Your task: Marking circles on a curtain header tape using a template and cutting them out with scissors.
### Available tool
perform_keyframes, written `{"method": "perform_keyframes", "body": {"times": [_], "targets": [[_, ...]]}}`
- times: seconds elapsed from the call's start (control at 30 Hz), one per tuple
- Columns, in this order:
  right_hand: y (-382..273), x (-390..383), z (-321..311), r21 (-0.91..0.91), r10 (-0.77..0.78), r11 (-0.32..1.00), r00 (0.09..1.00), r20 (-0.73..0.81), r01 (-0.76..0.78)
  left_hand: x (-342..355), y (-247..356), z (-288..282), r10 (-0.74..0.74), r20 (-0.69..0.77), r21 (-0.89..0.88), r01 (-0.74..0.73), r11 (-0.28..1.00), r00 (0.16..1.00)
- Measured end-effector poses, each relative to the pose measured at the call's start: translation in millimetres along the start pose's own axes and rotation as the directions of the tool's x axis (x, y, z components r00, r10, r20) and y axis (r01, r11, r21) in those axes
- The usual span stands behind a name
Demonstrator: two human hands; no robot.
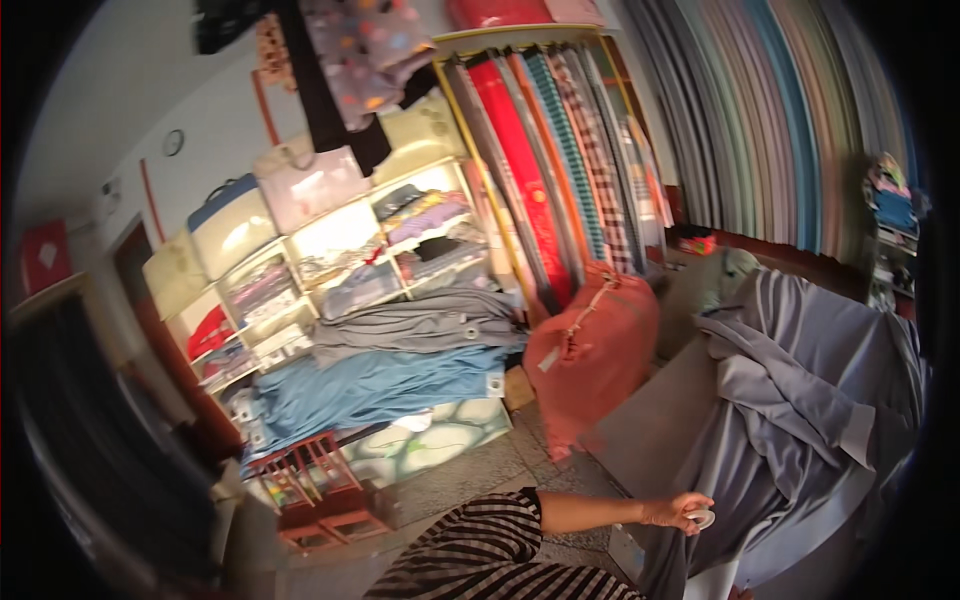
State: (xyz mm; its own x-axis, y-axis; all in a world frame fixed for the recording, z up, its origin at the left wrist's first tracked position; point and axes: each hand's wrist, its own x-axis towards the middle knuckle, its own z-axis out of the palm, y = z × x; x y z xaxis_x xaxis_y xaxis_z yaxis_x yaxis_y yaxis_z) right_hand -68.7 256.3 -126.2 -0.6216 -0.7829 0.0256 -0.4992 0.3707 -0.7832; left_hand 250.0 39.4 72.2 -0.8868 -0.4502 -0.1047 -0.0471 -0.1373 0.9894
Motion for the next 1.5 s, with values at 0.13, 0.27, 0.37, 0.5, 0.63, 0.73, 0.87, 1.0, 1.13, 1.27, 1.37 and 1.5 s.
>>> {"method": "perform_keyframes", "body": {"times": [0.13,0.27,0.37,0.5,0.63,0.73,0.87,1.0,1.13,1.27,1.37,1.5], "targets": [[11,12,7,0.145,0.081,0.986,0.997,-0.008,-0.079,-26,-15,-7,0.005,-0.033,-0.069,-0.007,0.998,0.999],[35,11,20,0.322,0.17,0.933,0.985,-0.001,-0.16,-43,-12,-1,0.011,-0.076,-0.053,-0.016,0.998,0.997],[53,12,35,0.529,0.228,0.823,0.973,0.032,-0.21,-50,-4,12,-0.003,-0.111,-0.051,-0.003,0.999,0.994],[-19,-9,8,0.36,0.19,0.913,0.981,0.049,-0.195,-51,-4,27,0.055,-0.126,-0.027,-0.059,0.998,0.991],[65,17,32,0.319,0.243,0.899,0.948,0.204,-0.299,-36,0,39,0.082,-0.07,0.002,-0.082,0.997,0.994],[51,15,34,0.277,0.201,0.934,0.974,0.107,-0.224,-35,3,39,0.017,-0.054,0.064,-0.013,0.998,0.998],[29,16,33,0.253,0.171,0.95,0.982,0.074,-0.185,-31,6,34,0.018,-0.033,0.074,-0.016,0.997,0.999],[21,19,31,0.226,0.148,0.962,0.988,0.05,-0.156,-24,5,32,0.032,-0.042,0.061,-0.029,0.998,0.999],[22,21,30,0.211,0.134,0.968,0.991,0.022,-0.136,-14,3,34,0.051,-0.084,0.033,-0.049,0.998,0.995],[33,10,23,0.189,0.149,0.972,0.988,-0.037,-0.139,11,-4,31,0.051,-0.002,0.055,-0.05,0.997,0.999],[71,4,41,0.169,0.119,0.981,0.982,-0.147,-0.094,41,-13,14,0.032,0.066,0.155,-0.042,0.987,0.997],[3,-25,18,0.136,0.256,0.96,0.963,-0.086,-0.243,94,-6,-34,0.288,0.11,0.717,-0.277,0.64,0.951]]}}
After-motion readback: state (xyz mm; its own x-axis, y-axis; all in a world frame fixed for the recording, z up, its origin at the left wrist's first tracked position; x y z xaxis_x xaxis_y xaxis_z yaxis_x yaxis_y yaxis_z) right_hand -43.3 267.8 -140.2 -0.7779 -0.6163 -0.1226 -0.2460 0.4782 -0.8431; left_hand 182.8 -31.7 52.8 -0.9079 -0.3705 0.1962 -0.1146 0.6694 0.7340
